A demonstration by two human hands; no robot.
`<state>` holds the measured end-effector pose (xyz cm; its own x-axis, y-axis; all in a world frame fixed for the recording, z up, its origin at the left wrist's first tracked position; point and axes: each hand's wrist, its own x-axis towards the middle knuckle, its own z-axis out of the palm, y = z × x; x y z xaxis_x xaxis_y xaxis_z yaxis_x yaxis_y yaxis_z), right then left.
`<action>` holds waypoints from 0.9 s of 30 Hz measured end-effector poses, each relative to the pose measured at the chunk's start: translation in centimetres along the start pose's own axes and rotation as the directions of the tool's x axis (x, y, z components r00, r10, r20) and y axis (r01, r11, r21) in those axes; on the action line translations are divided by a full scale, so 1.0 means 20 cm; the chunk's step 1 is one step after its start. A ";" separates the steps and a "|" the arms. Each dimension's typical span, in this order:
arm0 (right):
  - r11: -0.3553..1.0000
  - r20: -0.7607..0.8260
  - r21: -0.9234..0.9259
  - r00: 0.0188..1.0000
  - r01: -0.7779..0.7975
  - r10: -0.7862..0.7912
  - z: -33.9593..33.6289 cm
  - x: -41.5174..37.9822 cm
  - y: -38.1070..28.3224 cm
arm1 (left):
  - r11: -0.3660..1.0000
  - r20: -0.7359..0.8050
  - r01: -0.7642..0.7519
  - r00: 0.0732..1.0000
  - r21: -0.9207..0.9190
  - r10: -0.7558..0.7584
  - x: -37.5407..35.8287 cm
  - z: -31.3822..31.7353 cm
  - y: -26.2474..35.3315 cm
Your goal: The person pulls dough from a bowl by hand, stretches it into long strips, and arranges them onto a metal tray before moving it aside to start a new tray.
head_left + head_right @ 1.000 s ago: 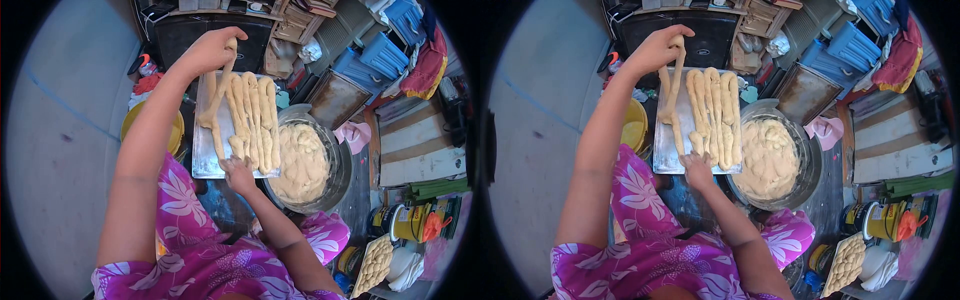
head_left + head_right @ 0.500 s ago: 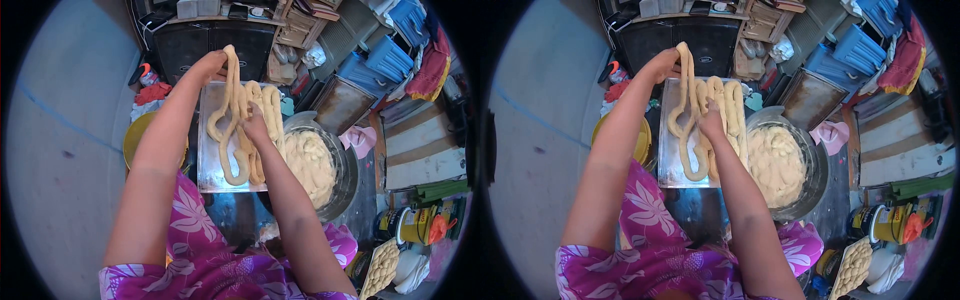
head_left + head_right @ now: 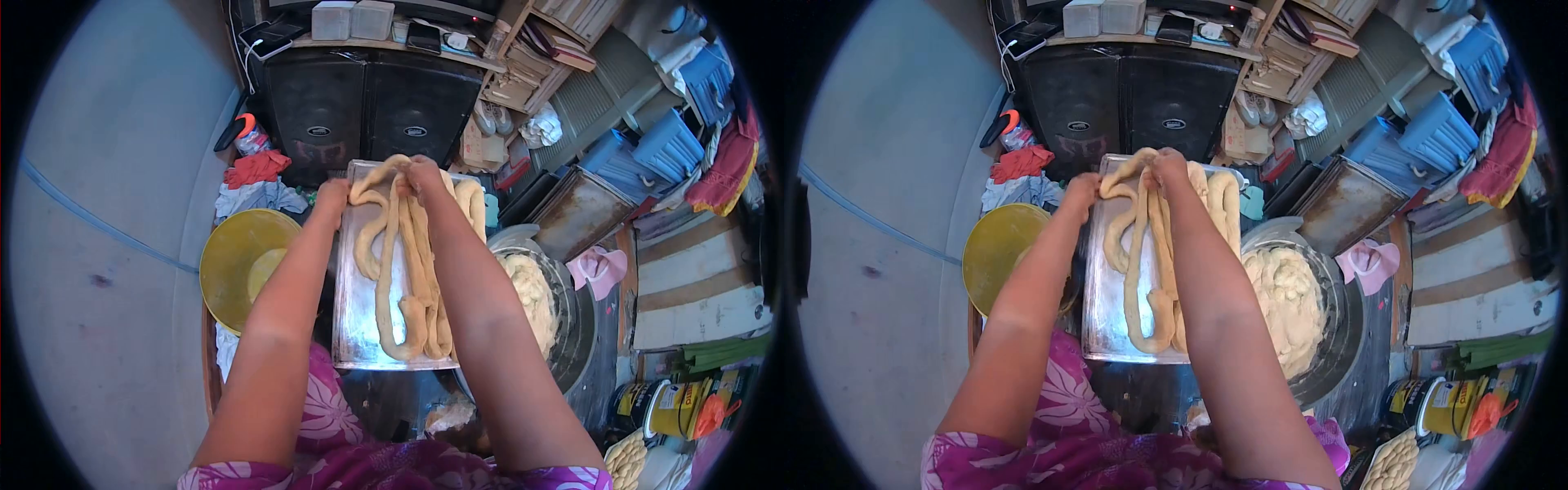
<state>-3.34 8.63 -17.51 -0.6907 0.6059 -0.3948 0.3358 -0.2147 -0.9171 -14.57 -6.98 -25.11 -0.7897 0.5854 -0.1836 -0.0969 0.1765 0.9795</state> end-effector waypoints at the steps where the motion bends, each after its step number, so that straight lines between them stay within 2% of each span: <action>1: 0.998 -0.072 0.070 0.997 -0.005 0.011 0.02 0.05 0.03 | 0.998 -0.158 -0.037 0.987 -0.056 0.027 0.00 0.00 -0.13; 2: 0.997 -0.067 0.073 0.998 -0.004 0.009 0.04 0.08 0.03 | 0.998 -0.163 -0.038 0.986 -0.052 0.029 -0.06 0.01 -0.10; 3: 0.991 -0.089 0.125 0.995 0.045 -0.034 0.06 0.09 0.05 | 0.947 -0.121 -0.045 0.989 0.319 0.088 -0.16 0.04 0.00; 4: 0.981 -0.113 0.176 0.991 0.087 -0.068 0.08 0.10 0.08 | 0.761 -0.058 -0.053 0.991 0.646 0.118 -0.30 0.07 0.09; 5: 0.966 -0.138 0.223 0.985 0.132 -0.103 0.11 0.10 0.11 | 0.546 0.025 -0.104 0.988 0.832 0.150 -0.47 0.13 0.21; 6: 0.988 -0.144 0.059 0.980 0.146 -0.136 0.12 0.13 0.13 | 0.286 0.117 -0.157 0.981 0.945 0.153 -0.60 0.17 0.27; 7: 0.989 -0.137 0.063 0.983 0.131 -0.122 0.14 0.14 0.15 | 0.283 0.113 -0.149 0.984 0.947 0.139 -0.64 0.19 0.24; 8: 0.958 -0.141 -0.179 0.958 0.224 -0.250 0.15 0.14 0.16 | 0.372 0.170 -0.129 0.982 0.919 -0.078 -0.66 0.20 0.19; 9: 0.861 -0.116 -0.407 0.918 0.305 -0.380 0.16 0.16 0.17 | 0.451 0.239 -0.094 0.931 0.888 -0.276 -0.69 0.21 0.20; 10: 0.873 -0.104 -0.368 0.920 0.318 -0.379 0.17 0.17 0.17 | 0.445 0.238 -0.096 0.931 0.890 -0.276 -0.73 0.20 0.21; 12: 0.865 -0.098 -0.390 0.919 0.317 -0.381 0.18 0.16 0.18 | 0.321 0.426 -0.291 0.734 0.901 -0.529 -0.83 0.16 0.27; 13: 0.853 -0.091 -0.417 0.919 0.314 -0.383 0.19 0.14 0.17 | 0.317 0.423 -0.291 0.734 0.903 -0.531 -0.88 0.13 0.30; 15: 0.859 -0.092 -0.412 0.925 0.302 -0.369 0.19 0.10 0.17 | 0.459 0.523 -0.314 0.722 0.831 -0.453 -0.97 0.11 0.32; 17: 0.862 -0.098 -0.413 0.927 0.294 -0.363 0.21 0.04 0.16 | 0.520 0.544 -0.300 0.728 0.799 -0.416 -0.94 0.11 0.30; 18: 0.657 -0.018 -0.620 0.829 0.429 -0.559 0.24 -0.02 0.18 | 0.576 0.562 -0.290 0.738 0.764 -0.374 -0.92 0.12 0.29; 19: 0.384 0.111 -0.772 0.702 0.506 -0.703 0.26 -0.06 0.21 | 0.581 0.572 -0.298 0.732 0.758 -0.371 -0.91 0.14 0.25; 20: 0.380 0.109 -0.779 0.704 0.500 -0.702 0.26 -0.11 0.25 | 0.685 0.531 -0.160 0.760 0.710 -0.374 -0.89 0.16 0.20; 21: 0.201 0.309 -0.825 0.719 0.529 -0.622 0.26 -0.15 0.29 | 0.769 0.487 -0.019 0.784 0.639 -0.385 -0.89 0.17 0.19; 22: 0.020 0.485 -0.823 0.721 0.568 -0.495 0.26 -0.16 0.32 | 0.825 0.472 0.060 0.796 0.562 -0.379 -0.91 0.19 0.18; 23: 0.021 0.483 -0.824 0.723 0.566 -0.494 0.24 -0.13 0.34 | 0.825 0.474 0.060 0.794 0.561 -0.380 -0.93 0.20 0.16; 25: -0.144 0.469 -0.854 0.622 0.499 -0.627 0.20 -0.08 0.36 | 0.740 0.461 -0.158 0.858 0.653 -0.224 -0.95 0.23 0.13; 26: -0.139 0.463 -0.858 0.626 0.495 -0.628 0.17 -0.07 0.37 | 0.739 0.466 -0.161 0.855 0.655 -0.227 -0.94 0.24 0.13; 27: 0.052 0.408 -0.819 0.643 0.571 -0.648 0.16 -0.14 0.29 | 0.747 0.396 -0.099 0.889 0.658 -0.231 -0.92 0.24 0.13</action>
<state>-1.40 3.26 -21.90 -0.9230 0.2167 0.3179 0.1474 0.9624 -0.2283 2.73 -13.49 -19.48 -0.4400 0.7926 -0.4221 0.4038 0.5945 0.6953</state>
